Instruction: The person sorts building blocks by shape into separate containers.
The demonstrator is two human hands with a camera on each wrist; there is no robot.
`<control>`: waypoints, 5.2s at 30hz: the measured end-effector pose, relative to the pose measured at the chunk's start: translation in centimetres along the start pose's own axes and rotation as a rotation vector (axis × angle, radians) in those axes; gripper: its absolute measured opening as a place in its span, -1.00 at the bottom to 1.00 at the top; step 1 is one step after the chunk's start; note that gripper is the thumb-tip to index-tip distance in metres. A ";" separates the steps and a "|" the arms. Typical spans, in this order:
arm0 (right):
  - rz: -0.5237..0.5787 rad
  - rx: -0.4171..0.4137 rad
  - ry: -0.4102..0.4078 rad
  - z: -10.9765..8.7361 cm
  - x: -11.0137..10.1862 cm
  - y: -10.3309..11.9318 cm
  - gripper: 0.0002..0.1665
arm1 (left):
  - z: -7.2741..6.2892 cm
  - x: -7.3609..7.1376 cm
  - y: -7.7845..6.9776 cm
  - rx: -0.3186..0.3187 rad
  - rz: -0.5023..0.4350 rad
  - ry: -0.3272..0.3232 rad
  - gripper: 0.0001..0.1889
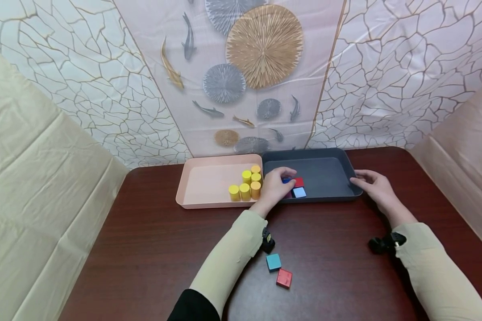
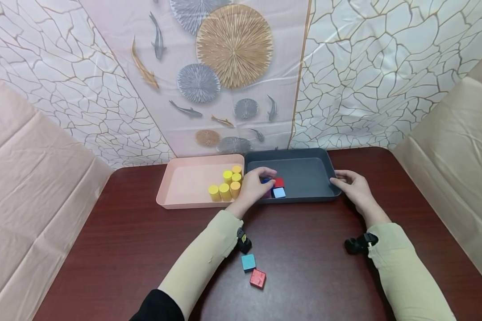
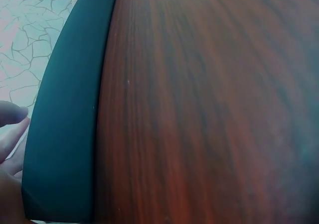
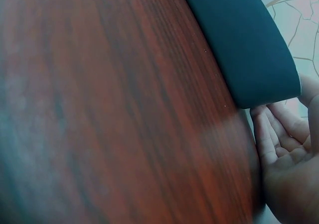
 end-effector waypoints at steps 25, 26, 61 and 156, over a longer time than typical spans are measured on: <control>-0.022 0.033 0.001 -0.1 0.0 -0.2 -0.21 | -1.9 -0.3 -1.5 0.162 -0.077 0.032 -0.72; -0.022 0.031 0.002 0.0 0.0 -0.2 -0.22 | -2.1 -0.3 -1.6 0.163 -0.085 0.034 -0.73; -0.009 0.011 0.003 0.2 -0.1 -0.3 -0.28 | -8.3 -0.9 -4.2 0.298 -0.134 0.183 -0.75; -0.017 0.004 -0.003 -0.1 -0.1 0.1 -0.26 | -17.5 2.2 1.3 0.305 0.039 0.830 -0.52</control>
Point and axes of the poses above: each hand's wrist, its own z-axis towards the middle knuckle, its own x-axis out of the palm, y = z × x, the point moved 10 cm from there along z, towards the middle knuckle, and after that the axes turned 9 degrees about y, right-handed, at the moved point
